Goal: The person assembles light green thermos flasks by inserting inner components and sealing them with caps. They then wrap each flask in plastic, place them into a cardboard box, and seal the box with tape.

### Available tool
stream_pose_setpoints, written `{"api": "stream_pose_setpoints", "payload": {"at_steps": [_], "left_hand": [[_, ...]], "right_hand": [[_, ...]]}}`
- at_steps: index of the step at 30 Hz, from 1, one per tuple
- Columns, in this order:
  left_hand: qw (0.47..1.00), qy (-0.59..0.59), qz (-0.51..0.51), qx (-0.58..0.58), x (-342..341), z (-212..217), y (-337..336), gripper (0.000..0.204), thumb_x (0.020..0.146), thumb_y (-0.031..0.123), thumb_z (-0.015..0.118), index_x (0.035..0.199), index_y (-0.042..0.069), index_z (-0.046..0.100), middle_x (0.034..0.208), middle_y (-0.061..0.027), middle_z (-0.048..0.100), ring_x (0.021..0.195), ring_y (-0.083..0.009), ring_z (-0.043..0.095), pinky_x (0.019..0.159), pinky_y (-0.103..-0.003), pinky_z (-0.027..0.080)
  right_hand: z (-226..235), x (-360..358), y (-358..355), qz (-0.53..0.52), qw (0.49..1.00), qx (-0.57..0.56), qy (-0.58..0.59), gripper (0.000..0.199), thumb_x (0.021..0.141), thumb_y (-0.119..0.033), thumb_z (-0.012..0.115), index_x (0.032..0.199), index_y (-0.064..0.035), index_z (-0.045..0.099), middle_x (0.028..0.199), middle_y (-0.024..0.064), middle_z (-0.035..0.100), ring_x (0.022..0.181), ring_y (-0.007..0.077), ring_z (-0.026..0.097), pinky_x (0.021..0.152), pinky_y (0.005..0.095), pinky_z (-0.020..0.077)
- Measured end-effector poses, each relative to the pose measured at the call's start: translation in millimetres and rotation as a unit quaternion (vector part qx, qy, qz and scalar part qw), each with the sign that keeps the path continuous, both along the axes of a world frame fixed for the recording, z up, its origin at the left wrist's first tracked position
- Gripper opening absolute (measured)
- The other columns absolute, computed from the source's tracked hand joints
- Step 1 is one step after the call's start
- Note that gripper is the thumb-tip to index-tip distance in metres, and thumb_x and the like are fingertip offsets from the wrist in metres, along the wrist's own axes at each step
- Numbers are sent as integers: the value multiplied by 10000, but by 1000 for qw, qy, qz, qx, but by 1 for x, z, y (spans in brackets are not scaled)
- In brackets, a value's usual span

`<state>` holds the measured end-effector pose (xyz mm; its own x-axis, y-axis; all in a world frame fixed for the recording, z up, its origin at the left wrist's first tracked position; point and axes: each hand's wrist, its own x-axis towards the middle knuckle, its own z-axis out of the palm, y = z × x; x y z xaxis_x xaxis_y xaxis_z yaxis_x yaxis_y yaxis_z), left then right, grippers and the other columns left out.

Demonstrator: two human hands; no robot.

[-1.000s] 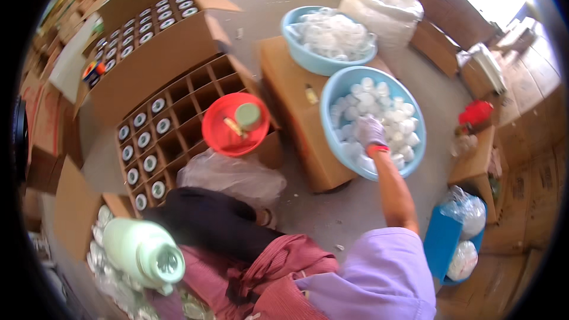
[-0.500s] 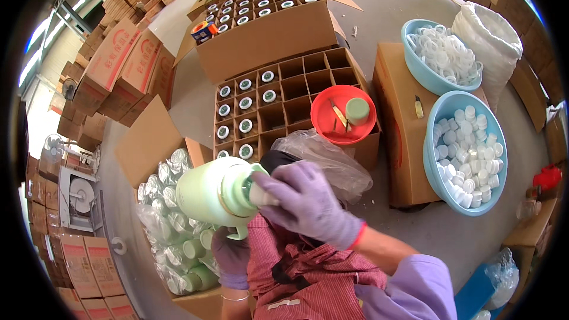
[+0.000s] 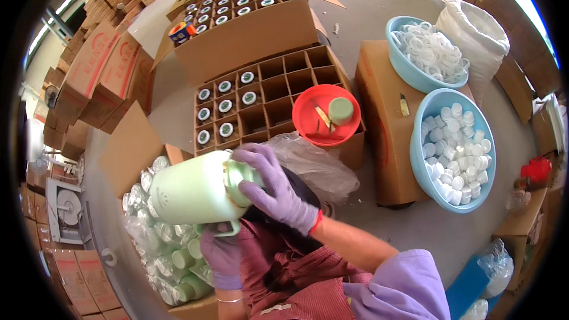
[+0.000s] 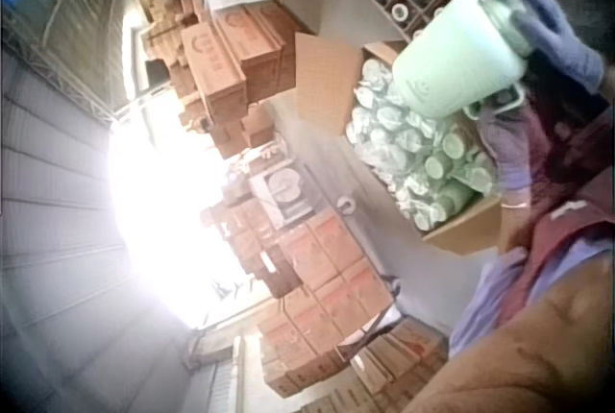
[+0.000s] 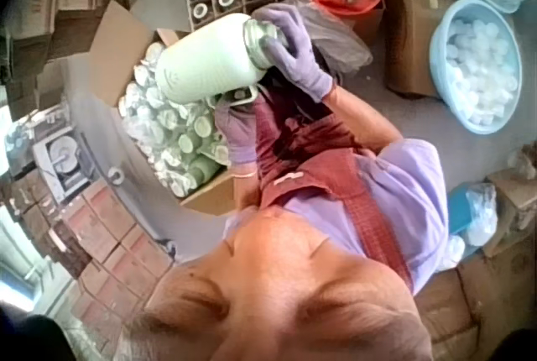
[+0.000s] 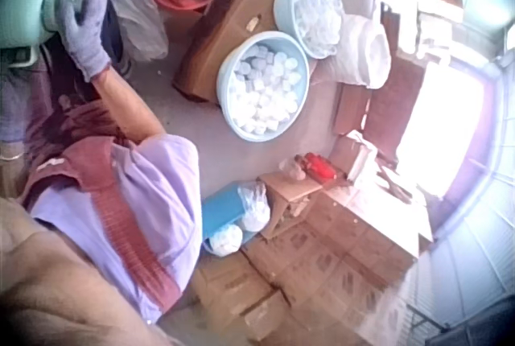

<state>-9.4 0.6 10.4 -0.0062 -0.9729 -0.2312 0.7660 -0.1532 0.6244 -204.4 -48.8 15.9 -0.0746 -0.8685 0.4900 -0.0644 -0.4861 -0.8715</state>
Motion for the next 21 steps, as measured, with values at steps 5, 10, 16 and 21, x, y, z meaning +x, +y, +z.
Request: {"api": "stream_pose_setpoints", "payload": {"at_steps": [5, 10, 16, 21], "left_hand": [[998, 64, -10, -22, 13, 0, -27, 238, 945, 1, 488, 1175, -36, 539, 976, -95, 623, 845, -168, 603, 813, -332, 541], [990, 139, -20, 18, 21, -4, -41, 285, 959, 5, 470, 1232, -67, 514, 1143, -163, 632, 928, -193, 637, 843, -318, 571], [994, 111, 2, 21, 21, 2, -45, 310, 939, -11, 497, 1247, -43, 510, 1164, -140, 618, 913, -183, 624, 835, -318, 561], [994, 107, -35, -2, 25, 1, -41, 296, 939, 24, 500, 1229, -34, 528, 1109, -129, 637, 877, -181, 631, 810, -321, 558]], "right_hand": [[-70, -100, -91, -99, 955, 59, 274, 646, 816, -348, 674, 1358, -57, 479, 1372, 214, 447, 1257, 385, 439, 1050, 487, 383], [-203, -249, -127, -172, 673, 328, 640, 821, 713, -339, 755, 1448, -378, 391, 1487, 199, 321, 1344, 499, 306, 1041, 671, 318], [-79, -192, -127, -183, 845, 111, 490, 755, 689, -289, 814, 1366, -239, 482, 1294, 171, 452, 1187, 420, 481, 935, 506, 487], [36, -75, -52, 101, 918, -187, 334, 802, 647, -338, 876, 1333, -172, 496, 1314, 232, 453, 1118, 416, 513, 953, 486, 463]]}}
